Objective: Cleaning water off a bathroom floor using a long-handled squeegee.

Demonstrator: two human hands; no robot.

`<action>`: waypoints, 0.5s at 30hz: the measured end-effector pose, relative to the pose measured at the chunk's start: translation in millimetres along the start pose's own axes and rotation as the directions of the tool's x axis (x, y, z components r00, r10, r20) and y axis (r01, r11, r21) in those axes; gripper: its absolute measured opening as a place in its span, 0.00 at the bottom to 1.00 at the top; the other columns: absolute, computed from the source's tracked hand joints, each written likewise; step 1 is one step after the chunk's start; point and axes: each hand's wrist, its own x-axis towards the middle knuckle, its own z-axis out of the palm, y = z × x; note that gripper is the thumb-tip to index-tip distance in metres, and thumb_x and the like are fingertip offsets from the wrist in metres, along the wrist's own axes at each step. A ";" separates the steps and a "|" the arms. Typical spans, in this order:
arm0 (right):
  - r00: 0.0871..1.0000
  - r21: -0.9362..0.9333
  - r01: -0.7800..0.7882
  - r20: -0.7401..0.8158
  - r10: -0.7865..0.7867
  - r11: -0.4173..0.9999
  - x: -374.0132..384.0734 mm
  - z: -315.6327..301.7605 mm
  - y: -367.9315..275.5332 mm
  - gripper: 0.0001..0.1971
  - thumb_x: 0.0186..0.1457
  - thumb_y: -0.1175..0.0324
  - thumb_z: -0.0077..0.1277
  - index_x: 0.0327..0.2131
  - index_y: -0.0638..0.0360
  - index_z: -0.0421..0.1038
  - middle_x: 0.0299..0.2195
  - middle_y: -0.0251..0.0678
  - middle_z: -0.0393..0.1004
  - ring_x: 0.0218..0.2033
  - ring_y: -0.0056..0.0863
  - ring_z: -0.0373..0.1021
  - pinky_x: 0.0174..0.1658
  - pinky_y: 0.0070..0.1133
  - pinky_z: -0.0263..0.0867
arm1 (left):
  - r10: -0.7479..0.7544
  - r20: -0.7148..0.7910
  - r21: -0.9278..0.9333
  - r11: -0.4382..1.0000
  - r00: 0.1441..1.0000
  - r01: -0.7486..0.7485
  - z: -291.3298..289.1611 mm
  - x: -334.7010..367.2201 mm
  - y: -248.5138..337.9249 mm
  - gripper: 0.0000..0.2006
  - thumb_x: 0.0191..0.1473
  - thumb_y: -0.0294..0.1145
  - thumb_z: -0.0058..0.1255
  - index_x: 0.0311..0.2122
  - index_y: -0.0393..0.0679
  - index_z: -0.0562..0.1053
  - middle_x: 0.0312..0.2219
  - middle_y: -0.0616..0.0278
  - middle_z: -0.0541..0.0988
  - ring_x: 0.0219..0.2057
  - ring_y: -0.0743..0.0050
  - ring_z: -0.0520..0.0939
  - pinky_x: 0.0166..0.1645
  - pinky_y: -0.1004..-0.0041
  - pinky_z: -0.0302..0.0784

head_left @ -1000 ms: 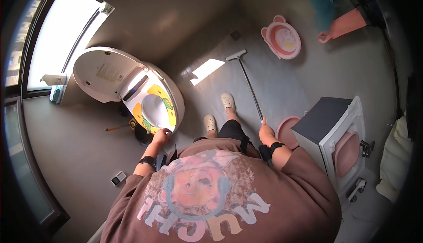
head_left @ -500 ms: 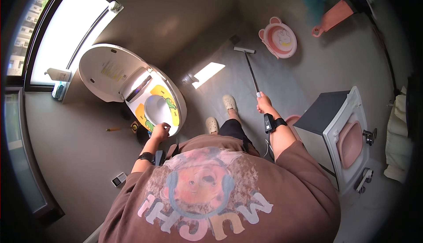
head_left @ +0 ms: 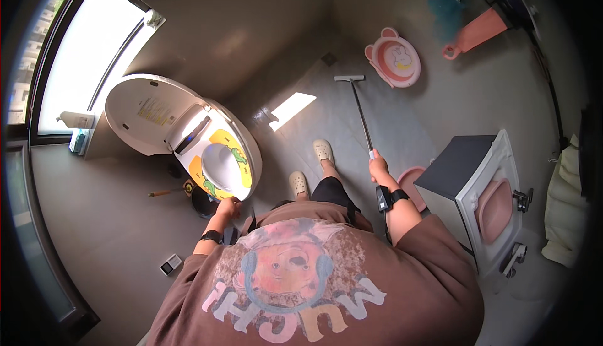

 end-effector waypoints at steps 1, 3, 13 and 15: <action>1.000 -0.021 -0.007 0.000 0.007 1.000 14.5 -5.7 -23.6 0.25 0.54 0.66 0.32 0.56 0.36 0.50 0.38 0.38 0.70 0.20 0.33 0.68 0.18 0.27 0.64 | 0.008 -0.024 -0.005 1.000 1.000 -0.008 -2.5 2.3 5.8 0.12 0.50 0.31 0.43 0.38 0.39 0.72 0.17 0.60 0.76 0.16 0.74 0.77 0.21 0.76 0.71; 1.000 -0.044 -0.022 0.001 0.022 0.999 36.8 -16.2 -48.9 0.24 0.54 0.66 0.30 0.56 0.37 0.49 0.37 0.39 0.70 0.20 0.33 0.68 0.17 0.26 0.64 | 0.012 -0.042 -0.008 1.000 0.999 -0.012 -7.5 4.6 22.8 0.12 0.50 0.31 0.43 0.38 0.39 0.72 0.17 0.60 0.76 0.16 0.74 0.77 0.21 0.76 0.71; 0.996 -0.303 -0.067 0.043 0.084 0.951 -15.2 -10.5 -3.7 0.27 0.55 0.66 0.28 0.59 0.38 0.40 0.34 0.48 0.71 0.20 0.41 0.70 0.19 0.30 0.66 | 0.087 -0.083 -0.040 0.995 0.993 -0.090 -5.4 15.0 71.3 0.10 0.51 0.32 0.45 0.37 0.40 0.72 0.17 0.59 0.76 0.18 0.75 0.78 0.26 0.75 0.74; 0.999 -0.301 -0.043 0.012 0.049 0.953 -0.1 -11.6 -10.8 0.24 0.58 0.60 0.25 0.58 0.43 0.44 0.34 0.48 0.71 0.24 0.42 0.71 0.23 0.31 0.67 | 0.053 -0.074 -0.040 0.998 0.996 -0.057 -7.5 12.2 81.8 0.10 0.51 0.32 0.45 0.37 0.41 0.73 0.18 0.59 0.76 0.18 0.74 0.78 0.26 0.75 0.74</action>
